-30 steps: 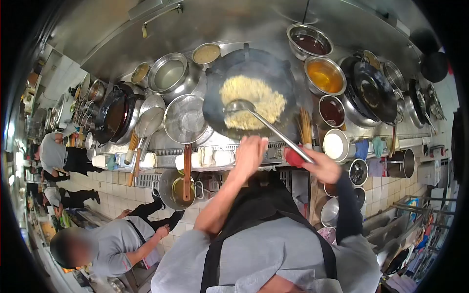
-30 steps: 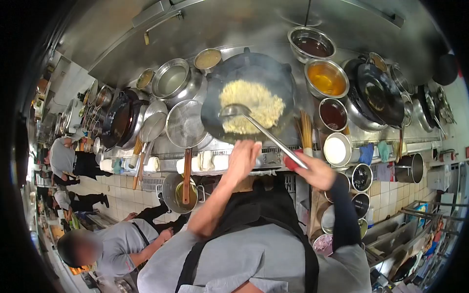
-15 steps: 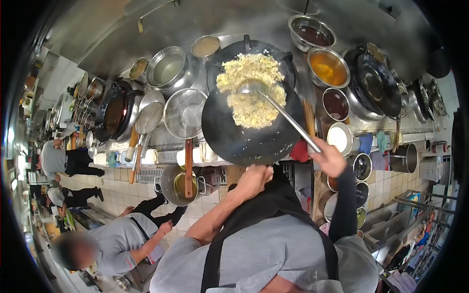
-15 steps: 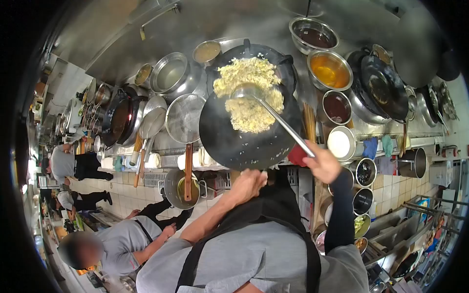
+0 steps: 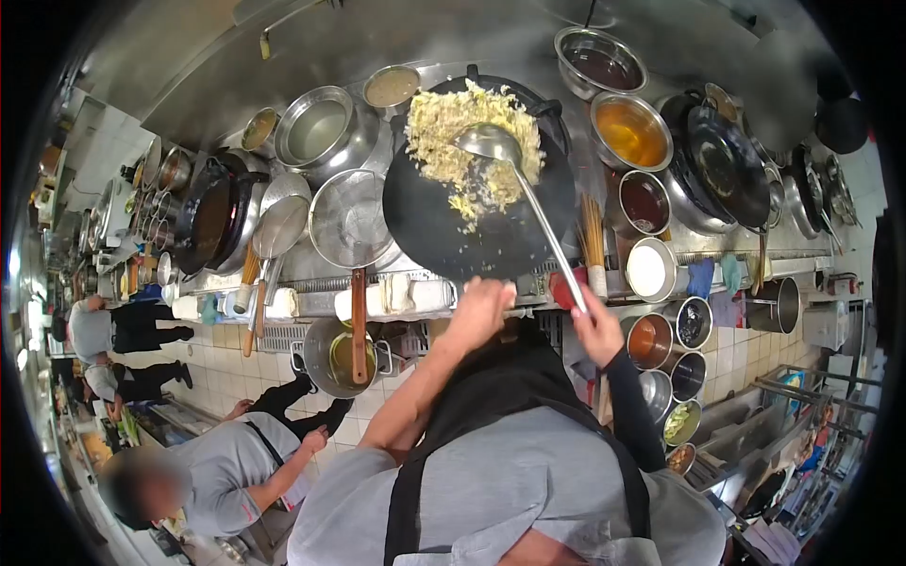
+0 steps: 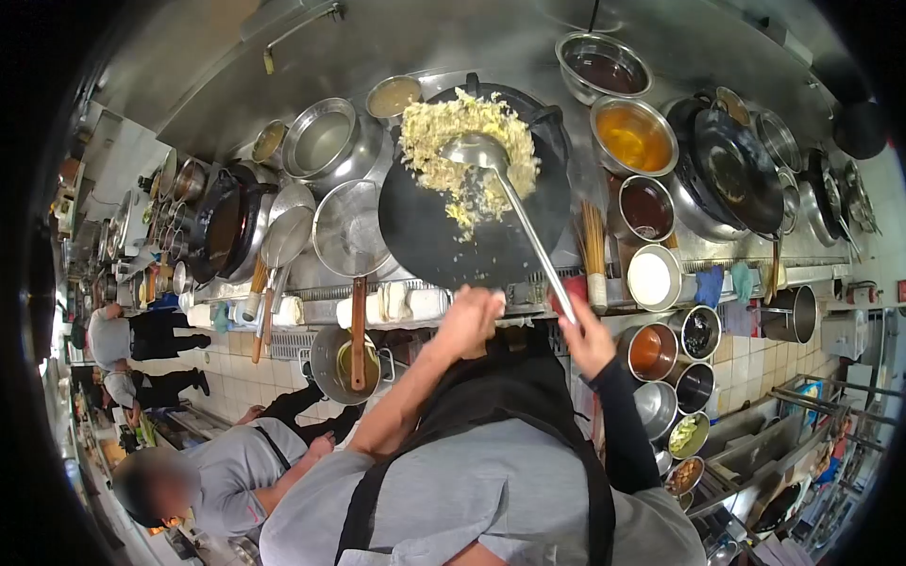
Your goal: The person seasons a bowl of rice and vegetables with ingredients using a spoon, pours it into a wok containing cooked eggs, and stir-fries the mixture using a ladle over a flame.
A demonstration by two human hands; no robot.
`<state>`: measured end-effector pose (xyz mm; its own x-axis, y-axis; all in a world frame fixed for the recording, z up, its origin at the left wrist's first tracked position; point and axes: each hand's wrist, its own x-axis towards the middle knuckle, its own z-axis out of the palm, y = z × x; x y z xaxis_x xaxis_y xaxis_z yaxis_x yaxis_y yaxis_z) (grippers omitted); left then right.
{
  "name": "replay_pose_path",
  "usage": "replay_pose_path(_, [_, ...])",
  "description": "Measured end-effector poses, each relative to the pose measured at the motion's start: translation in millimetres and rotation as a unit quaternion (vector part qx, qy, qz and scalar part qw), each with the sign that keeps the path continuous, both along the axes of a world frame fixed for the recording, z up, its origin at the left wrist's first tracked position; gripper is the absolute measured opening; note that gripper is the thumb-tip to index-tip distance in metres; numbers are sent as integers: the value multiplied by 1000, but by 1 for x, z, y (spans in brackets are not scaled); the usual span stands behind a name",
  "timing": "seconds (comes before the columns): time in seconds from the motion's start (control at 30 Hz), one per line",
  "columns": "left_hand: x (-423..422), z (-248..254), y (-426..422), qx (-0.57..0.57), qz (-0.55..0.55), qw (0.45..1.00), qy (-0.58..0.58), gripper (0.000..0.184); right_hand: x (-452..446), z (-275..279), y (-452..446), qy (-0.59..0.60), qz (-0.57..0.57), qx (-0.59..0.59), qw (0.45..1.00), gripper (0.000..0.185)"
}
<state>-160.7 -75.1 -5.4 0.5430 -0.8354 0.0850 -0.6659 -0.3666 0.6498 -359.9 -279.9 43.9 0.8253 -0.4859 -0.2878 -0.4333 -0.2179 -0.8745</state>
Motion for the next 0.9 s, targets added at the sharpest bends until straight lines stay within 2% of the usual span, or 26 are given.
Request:
replay_pose_path(0.03, [16,5,-9,-4,10,1000,14,31,-17,-22,20,-67,-14,-34,997,55])
replay_pose_path(0.1, [40,8,-22,-35,13,999,-7,35,-37,-69,49,-59,-44,19,997,57])
replay_pose_path(0.13, [48,11,-26,-31,18,999,-9,36,-37,-102,53,-117,-22,-103,988,57])
replay_pose_path(0.17, [58,11,-29,-26,15,1000,0,36,-30,-122,51,-59,-16,-108,992,56])
replay_pose_path(0.2, [65,9,-31,-21,11,1000,10,36,-18,-118,49,0,-11,-111,994,55])
replay_pose_path(0.23, [70,8,-33,-17,10,1000,19,36,-8,-111,46,0,-21,-109,994,54])
replay_pose_path(0.33, [86,-9,-37,-37,-7,999,15,38,2,-112,51,-97,-55,-175,978,54])
replay_pose_path(0.43, [88,-18,-40,-12,10,1000,3,41,-6,-123,36,45,-20,-235,971,58])
replay_pose_path(0.47, [91,-29,-39,-6,13,1000,-3,41,-12,-112,23,24,1,-274,961,62])
replay_pose_path(0.53, [101,-55,-48,-1,15,1000,-15,42,-17,-60,-3,103,52,-337,934,63])
replay_pose_path(0.6, [104,-65,-55,-6,21,1000,-16,40,-10,-54,-43,123,57,-348,928,64])
replay_pose_path(0.63, [104,-67,-54,-5,25,1000,-14,39,24,-22,-48,215,50,-326,919,64])
replay_pose_path(0.67, [103,-65,-53,1,28,1000,-13,39,48,-52,-62,142,29,-356,923,65])
replay_pose_path(0.7, [101,-60,-53,6,32,999,-10,38,81,-63,-69,174,52,-340,923,66])
replay_pose_path(0.73, [99,-57,-53,12,37,999,-8,38,113,-67,-64,148,43,-324,933,67])
replay_pose_path(0.77, [98,-60,-53,6,39,999,-8,38,149,-99,-63,176,38,-309,934,69])
replay_pose_path(0.8, [98,-65,-54,-1,43,999,-10,38,172,-109,-51,135,26,-272,953,68])
replay_pose_path(0.87, [95,-63,-53,-5,52,999,-12,37,191,-119,-20,36,2,-222,974,62])
replay_pose_path(0.9, [92,-55,-54,-3,57,998,-13,37,184,-123,-14,21,28,-208,978,62])
